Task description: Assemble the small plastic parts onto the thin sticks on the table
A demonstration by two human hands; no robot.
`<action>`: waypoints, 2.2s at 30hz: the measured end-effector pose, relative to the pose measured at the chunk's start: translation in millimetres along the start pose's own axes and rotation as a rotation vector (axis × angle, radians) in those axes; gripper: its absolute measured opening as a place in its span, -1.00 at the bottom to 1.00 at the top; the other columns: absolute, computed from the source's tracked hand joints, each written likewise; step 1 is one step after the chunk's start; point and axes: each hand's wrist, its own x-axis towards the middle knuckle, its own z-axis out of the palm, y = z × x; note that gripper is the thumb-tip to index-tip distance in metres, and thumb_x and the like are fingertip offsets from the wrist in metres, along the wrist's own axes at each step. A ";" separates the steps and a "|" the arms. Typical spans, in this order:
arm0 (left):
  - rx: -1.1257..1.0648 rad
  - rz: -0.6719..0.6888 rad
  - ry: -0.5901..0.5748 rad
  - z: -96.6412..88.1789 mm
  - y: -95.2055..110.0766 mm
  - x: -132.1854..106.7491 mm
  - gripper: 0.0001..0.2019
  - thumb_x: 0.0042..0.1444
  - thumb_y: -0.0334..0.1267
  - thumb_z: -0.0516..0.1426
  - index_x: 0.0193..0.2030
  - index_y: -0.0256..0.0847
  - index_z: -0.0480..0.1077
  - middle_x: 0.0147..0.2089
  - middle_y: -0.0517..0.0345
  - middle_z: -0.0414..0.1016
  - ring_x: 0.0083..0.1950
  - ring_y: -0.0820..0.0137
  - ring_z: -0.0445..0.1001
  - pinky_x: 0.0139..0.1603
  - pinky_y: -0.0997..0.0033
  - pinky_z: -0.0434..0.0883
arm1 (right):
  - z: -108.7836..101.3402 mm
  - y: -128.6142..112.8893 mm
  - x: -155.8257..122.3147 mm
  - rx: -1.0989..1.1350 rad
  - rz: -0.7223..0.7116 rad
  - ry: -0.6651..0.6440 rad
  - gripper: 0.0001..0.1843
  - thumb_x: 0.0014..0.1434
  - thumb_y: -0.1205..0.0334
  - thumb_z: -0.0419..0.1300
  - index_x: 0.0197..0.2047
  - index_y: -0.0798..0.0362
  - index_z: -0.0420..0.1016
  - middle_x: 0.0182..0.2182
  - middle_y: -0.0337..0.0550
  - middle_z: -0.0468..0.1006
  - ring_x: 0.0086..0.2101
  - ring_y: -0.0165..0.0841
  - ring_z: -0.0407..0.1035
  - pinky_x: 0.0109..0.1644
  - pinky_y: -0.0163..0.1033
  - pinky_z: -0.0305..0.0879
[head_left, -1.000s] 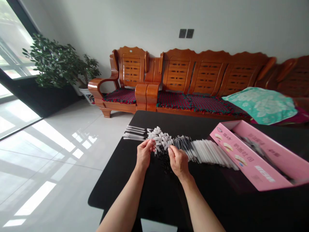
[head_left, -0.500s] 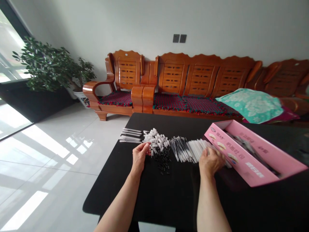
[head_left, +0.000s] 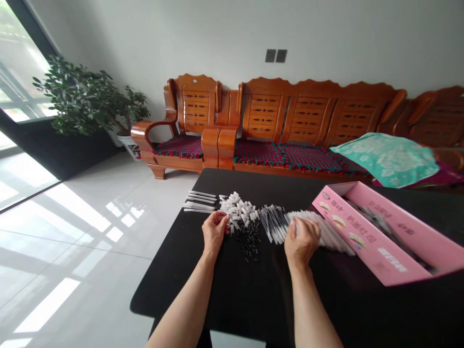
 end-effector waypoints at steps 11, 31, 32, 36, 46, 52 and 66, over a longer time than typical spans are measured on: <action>0.171 0.068 -0.098 3.7 4.7 -2.9 -0.84 0.03 -0.17 0.27 -0.32 -0.20 0.59 -0.62 0.24 0.46 -0.60 0.44 0.41 -0.51 0.50 0.33 | 6.1 -20.0 -7.6 0.102 0.009 -0.091 -0.78 0.32 0.27 0.06 -0.20 0.11 0.52 -0.31 0.02 0.59 -0.16 -0.17 0.41 0.07 0.01 0.28; 0.920 0.302 0.089 -34.0 -10.0 37.6 -0.54 0.22 -0.42 0.01 0.25 -0.28 0.37 0.33 -0.17 0.34 0.37 0.05 0.25 0.35 0.01 0.21 | 9.3 -21.5 -12.4 0.118 0.033 -0.149 -0.78 0.30 0.25 0.06 -0.23 0.12 0.53 -0.33 0.04 0.58 -0.21 -0.18 0.41 0.00 -0.04 0.32; 0.962 0.295 0.064 -34.4 -9.8 43.5 -0.53 0.23 -0.40 0.00 0.28 -0.30 0.35 0.35 -0.19 0.31 0.39 0.04 0.21 0.36 -0.02 0.18 | 9.5 -21.7 -12.6 0.121 0.034 -0.151 -0.78 0.30 0.25 0.06 -0.23 0.11 0.52 -0.33 0.03 0.58 -0.21 -0.18 0.41 0.00 -0.04 0.32; 1.067 0.318 -0.023 -33.5 -3.3 76.9 -0.53 0.30 -0.32 -0.04 0.32 -0.22 0.30 0.41 -0.13 0.22 0.45 0.07 0.12 0.40 -0.09 0.06 | 9.6 -21.9 -13.6 0.141 0.037 -0.159 -0.78 0.30 0.25 0.06 -0.23 0.11 0.52 -0.32 0.03 0.58 -0.21 -0.18 0.42 -0.01 -0.03 0.33; 1.223 0.331 -0.168 -53.7 -10.1 94.8 -0.61 0.31 -0.15 0.02 0.23 -0.10 0.38 0.29 -0.08 0.36 0.35 0.02 0.22 0.33 -0.10 0.09 | 8.1 -23.5 -13.3 0.150 0.032 -0.185 -0.78 0.30 0.25 0.05 -0.22 0.10 0.51 -0.32 0.02 0.58 -0.22 -0.19 0.40 -0.03 -0.05 0.33; 1.206 0.356 -0.114 -61.0 -11.5 53.4 -0.63 0.31 -0.16 0.02 0.19 -0.17 0.41 0.26 -0.14 0.39 0.36 -0.05 0.18 0.35 -0.18 0.04 | 8.9 -24.0 -13.4 0.146 0.037 -0.193 -0.77 0.30 0.24 0.06 -0.22 0.11 0.52 -0.34 0.01 0.57 -0.22 -0.18 0.40 -0.03 -0.04 0.33; 0.903 0.440 -0.128 -66.0 13.0 13.8 -0.78 0.23 -0.28 0.10 -0.06 -0.10 0.54 0.16 -0.02 0.44 0.16 0.11 0.40 0.19 0.09 0.36 | 10.4 -25.9 -15.7 0.167 0.022 -0.205 -0.78 0.30 0.24 0.07 -0.22 0.12 0.52 -0.34 0.01 0.57 -0.24 -0.19 0.39 -0.06 -0.09 0.34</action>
